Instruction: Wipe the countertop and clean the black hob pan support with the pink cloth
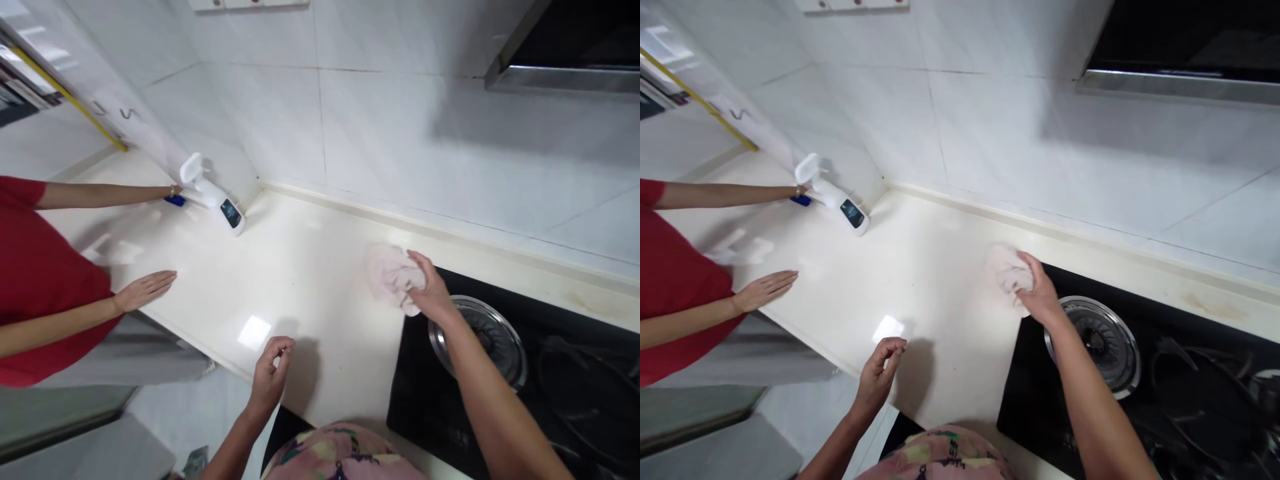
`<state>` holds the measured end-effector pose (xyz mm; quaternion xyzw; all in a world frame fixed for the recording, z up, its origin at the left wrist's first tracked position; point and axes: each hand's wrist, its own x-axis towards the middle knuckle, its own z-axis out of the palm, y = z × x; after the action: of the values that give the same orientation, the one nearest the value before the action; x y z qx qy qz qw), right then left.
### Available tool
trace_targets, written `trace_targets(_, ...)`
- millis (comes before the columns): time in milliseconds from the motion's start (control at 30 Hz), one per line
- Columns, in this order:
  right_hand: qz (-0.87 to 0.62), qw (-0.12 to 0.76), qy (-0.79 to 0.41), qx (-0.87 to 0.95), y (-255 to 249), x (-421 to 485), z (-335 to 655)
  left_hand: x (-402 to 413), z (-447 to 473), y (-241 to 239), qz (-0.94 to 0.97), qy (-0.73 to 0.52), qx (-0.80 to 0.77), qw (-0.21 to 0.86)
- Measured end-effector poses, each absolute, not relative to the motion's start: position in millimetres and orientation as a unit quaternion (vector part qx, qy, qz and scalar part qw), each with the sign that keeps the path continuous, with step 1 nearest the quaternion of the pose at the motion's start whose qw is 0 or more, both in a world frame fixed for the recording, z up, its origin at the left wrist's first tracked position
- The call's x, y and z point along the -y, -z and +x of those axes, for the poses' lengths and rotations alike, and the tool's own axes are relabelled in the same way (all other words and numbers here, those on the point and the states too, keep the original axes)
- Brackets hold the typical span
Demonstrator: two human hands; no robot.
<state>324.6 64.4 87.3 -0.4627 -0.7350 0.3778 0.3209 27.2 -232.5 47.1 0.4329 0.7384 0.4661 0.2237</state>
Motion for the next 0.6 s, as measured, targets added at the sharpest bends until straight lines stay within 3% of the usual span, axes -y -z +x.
trace_targets(233, -0.596, 0.056, -0.295, 0.745, -61, -113, 311, 243, -23, -40, 0.444, -0.397, -0.774, 0.216)
trace_targets(433, -0.646, 0.056, -0.201, 0.735, -35, -94, 245, 230, -93, -20, 0.566, -0.319, -0.750, 0.121)
trace_targets(600, -0.560, 0.088, -0.154, 0.809, -21, -20, 195, 220, -154, -1, 0.637, -0.281, -0.715, 0.063)
